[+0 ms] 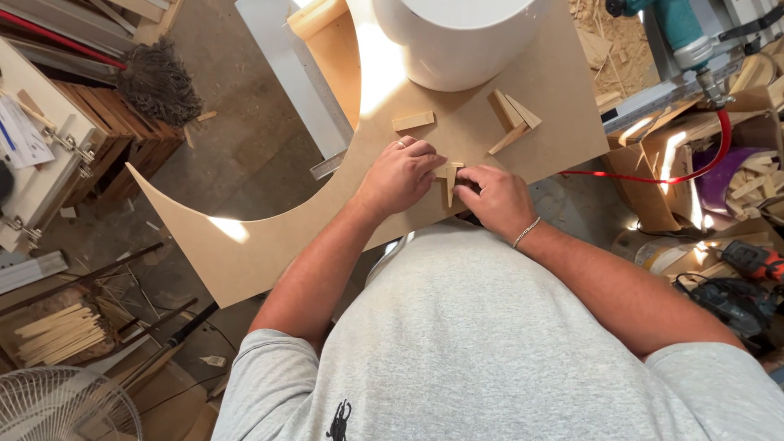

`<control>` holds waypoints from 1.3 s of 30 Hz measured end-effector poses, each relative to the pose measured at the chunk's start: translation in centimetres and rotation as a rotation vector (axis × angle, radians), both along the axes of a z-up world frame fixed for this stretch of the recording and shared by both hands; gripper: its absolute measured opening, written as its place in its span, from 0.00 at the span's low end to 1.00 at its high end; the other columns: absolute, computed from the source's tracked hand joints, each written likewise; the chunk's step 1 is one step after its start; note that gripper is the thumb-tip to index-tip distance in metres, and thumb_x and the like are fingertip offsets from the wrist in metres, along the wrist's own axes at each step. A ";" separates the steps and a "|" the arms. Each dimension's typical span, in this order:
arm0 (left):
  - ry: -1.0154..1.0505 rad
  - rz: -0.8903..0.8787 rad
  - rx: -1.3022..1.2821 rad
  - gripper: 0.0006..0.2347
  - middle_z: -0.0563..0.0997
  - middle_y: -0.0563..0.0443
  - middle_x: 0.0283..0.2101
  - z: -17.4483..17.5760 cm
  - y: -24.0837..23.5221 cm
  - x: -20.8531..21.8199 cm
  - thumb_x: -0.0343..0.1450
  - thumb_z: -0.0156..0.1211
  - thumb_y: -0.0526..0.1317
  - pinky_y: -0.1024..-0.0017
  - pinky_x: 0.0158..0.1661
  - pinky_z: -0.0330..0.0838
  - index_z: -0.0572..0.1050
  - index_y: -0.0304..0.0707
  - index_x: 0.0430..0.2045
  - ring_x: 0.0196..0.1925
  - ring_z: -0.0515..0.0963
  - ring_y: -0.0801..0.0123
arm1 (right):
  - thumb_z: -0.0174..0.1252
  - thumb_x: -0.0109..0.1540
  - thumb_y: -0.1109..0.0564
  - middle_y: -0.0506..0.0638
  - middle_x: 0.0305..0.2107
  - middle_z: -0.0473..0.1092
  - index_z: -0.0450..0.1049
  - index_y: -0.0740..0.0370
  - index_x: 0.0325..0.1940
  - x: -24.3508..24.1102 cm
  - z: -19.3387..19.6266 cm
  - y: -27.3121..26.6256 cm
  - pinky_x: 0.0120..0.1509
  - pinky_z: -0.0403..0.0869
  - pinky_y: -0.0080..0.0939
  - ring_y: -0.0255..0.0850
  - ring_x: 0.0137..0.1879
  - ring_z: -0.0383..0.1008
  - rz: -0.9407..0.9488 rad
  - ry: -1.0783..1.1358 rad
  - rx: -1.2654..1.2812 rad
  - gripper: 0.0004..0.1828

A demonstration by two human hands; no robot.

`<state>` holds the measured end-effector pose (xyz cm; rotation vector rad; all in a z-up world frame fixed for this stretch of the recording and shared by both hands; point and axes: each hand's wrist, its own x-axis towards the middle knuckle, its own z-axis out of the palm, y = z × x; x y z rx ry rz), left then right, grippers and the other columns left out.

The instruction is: Gluing and positioning small wooden blocks onto a larger curved wooden workpiece

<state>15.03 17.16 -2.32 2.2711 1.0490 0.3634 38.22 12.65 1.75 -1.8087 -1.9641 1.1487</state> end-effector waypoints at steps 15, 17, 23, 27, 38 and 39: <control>-0.185 -0.064 0.288 0.06 0.78 0.61 0.39 1.5 0.1 0.3 0.67 0.62 0.37 0.67 0.47 0.70 0.78 0.56 0.32 0.44 0.76 0.65 | 0.61 0.63 0.49 0.54 0.50 0.79 0.81 0.54 0.55 -0.2 2.4 -0.9 0.58 0.77 0.50 0.53 0.57 0.78 -0.025 0.050 -0.102 0.18; -0.188 -0.061 0.305 0.06 0.78 0.61 0.40 1.7 -0.1 0.2 0.66 0.62 0.37 0.66 0.48 0.69 0.78 0.56 0.32 0.45 0.76 0.65 | 0.61 0.64 0.49 0.55 0.51 0.78 0.81 0.55 0.56 -0.1 2.4 -1.0 0.59 0.77 0.50 0.53 0.58 0.77 -0.021 0.052 -0.108 0.18; -0.220 0.029 0.373 0.07 0.78 0.58 0.49 3.0 -1.3 0.7 0.66 0.57 0.37 0.62 0.50 0.70 0.78 0.55 0.33 0.52 0.76 0.60 | 0.62 0.62 0.45 0.51 0.46 0.80 0.82 0.48 0.53 2.8 1.6 0.4 0.58 0.78 0.50 0.50 0.55 0.79 -0.046 0.048 -0.124 0.17; -0.221 0.255 0.244 0.07 0.77 0.54 0.35 4.1 -4.0 1.3 0.66 0.66 0.47 0.62 0.39 0.73 0.75 0.50 0.27 0.39 0.79 0.56 | 0.60 0.66 0.39 0.54 0.39 0.79 0.82 0.49 0.49 10.4 0.3 5.5 0.53 0.77 0.56 0.55 0.50 0.79 -0.320 -0.149 0.064 0.17; 0.005 0.600 0.253 0.21 0.69 0.60 0.22 2.7 -7.8 5.2 0.63 0.75 0.56 0.69 0.25 0.61 0.66 0.49 0.16 0.22 0.68 0.65 | 0.78 0.54 0.40 0.65 0.58 0.70 0.64 0.64 0.67 28.2 -7.4 32.7 0.62 0.67 0.59 0.68 0.57 0.68 -0.425 -0.433 0.572 0.47; -0.007 0.616 0.239 0.19 0.71 0.59 0.23 2.8 -7.6 5.4 0.63 0.75 0.55 0.67 0.26 0.62 0.68 0.48 0.18 0.24 0.70 0.64 | 0.82 0.50 0.40 0.57 0.49 0.75 0.67 0.54 0.57 28.3 -8.0 34.2 0.56 0.71 0.54 0.59 0.51 0.75 -0.524 -0.356 0.501 0.40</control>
